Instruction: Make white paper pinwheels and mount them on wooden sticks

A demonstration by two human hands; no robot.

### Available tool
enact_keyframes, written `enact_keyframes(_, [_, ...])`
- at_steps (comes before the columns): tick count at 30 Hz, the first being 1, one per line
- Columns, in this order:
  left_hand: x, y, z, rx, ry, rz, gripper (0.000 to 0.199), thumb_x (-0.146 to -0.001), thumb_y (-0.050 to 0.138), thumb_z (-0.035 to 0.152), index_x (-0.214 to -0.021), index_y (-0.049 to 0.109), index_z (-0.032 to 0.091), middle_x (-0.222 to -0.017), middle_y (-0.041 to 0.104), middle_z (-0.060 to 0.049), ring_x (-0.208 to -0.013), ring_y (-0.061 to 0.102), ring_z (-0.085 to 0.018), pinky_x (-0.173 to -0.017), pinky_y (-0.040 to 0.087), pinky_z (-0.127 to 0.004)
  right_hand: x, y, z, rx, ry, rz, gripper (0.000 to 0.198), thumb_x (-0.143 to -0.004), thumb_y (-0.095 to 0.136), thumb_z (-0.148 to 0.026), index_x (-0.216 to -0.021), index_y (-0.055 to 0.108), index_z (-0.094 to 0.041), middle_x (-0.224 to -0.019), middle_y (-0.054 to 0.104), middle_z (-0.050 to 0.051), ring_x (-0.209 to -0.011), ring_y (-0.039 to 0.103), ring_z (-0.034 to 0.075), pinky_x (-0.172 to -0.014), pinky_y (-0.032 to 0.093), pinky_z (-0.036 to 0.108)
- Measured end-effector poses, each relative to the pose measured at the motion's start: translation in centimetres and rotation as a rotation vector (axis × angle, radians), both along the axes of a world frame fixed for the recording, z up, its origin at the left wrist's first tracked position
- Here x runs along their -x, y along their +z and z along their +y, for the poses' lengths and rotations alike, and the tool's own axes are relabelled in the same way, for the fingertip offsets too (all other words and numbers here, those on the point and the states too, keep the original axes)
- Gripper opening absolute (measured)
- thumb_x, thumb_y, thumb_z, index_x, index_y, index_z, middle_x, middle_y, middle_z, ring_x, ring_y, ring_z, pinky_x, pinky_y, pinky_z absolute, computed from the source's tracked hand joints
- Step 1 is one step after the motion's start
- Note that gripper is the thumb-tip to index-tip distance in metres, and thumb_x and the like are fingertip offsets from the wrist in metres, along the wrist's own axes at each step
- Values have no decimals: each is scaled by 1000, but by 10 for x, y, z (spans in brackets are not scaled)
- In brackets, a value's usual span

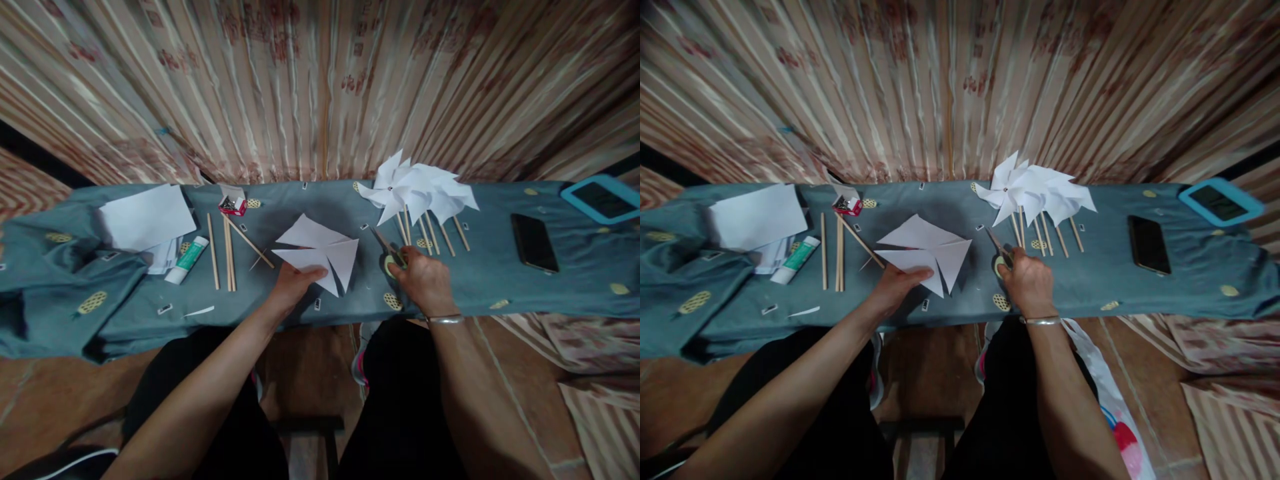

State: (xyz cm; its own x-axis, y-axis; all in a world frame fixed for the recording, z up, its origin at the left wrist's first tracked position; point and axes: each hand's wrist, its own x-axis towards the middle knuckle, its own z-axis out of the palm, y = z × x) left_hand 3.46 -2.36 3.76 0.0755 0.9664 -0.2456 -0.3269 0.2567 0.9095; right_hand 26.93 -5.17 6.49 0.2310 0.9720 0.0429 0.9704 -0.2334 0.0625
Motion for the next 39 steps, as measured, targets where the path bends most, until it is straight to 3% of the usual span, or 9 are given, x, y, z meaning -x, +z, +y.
enact_keyframes(4, [10,2,-3,29,-218,113,40,-53,84,28,-86,67,14,-82,73,-5,-71,67,-18,-68,56,-31,-5,-4,1,1,37,18,37,-87,61,-38,-115,63,-13,-89,76,15,-81,73,29,-67,49,33])
enact_keyframes(7, [33,4,-2,-44,-343,351,42,-61,80,40,-91,67,15,-83,72,-5,-72,68,-20,-66,58,-34,-9,-4,0,5,31,9,34,-86,63,-39,-110,66,-15,-90,76,14,-81,72,29,-67,49,34])
enact_keyframes(9, [54,6,-1,-214,-312,633,41,-70,74,44,-100,67,16,-87,72,-6,-73,67,-20,-71,59,-37,-9,-2,-1,-27,26,21,30,-87,62,-37,-108,67,-15,-90,76,14,-82,72,29,-68,49,34])
enact_keyframes(11, [73,9,0,-414,-140,891,50,-77,70,39,-121,60,17,-106,69,-9,-80,68,-21,-79,59,-42,-5,-2,-1,-109,47,66,27,-89,60,-31,-108,68,-15,-94,76,15,-87,71,30,-72,50,36])
enact_keyframes(14, [82,11,-2,-759,-21,1164,43,-87,60,30,-129,56,18,-123,63,-13,-111,61,-27,-97,52,-48,9,-7,4,-255,150,205,26,-91,55,-27,-108,69,-13,-102,74,16,-97,68,31,-83,50,40])
enact_keyframes(18, [54,1,-11,-1015,-346,1223,38,-96,49,25,-132,54,14,-139,57,-15,-137,44,-28,-111,42,-48,38,-22,22,-386,304,425,32,-89,58,-33,-112,66,-13,-118,69,17,-112,61,32,-97,48,47])
enact_keyframes(21, [30,-11,-15,-976,-515,1285,47,-96,50,34,-138,48,13,-150,47,-15,-147,29,-30,-116,32,-55,59,-32,36,-406,348,441,53,-82,67,-37,-126,58,-8,-136,57,22,-126,52,36,-103,43,52])
enact_keyframes(24, [21,-17,-15,-909,-588,1344,55,-96,51,39,-143,43,12,-153,43,-15,-147,27,-30,-119,25,-56,72,-38,45,-334,361,414,60,-79,70,-34,-130,55,-7,-142,51,23,-129,48,38,-105,40,54])
enact_keyframes(39, [25,-21,-13,-909,-623,1405,56,-97,46,45,-142,45,11,-153,43,-14,-146,31,-30,-120,21,-53,52,-51,58,-308,300,518,58,-80,66,-36,-130,54,-8,-141,53,22,-131,47,36,-105,41,55])
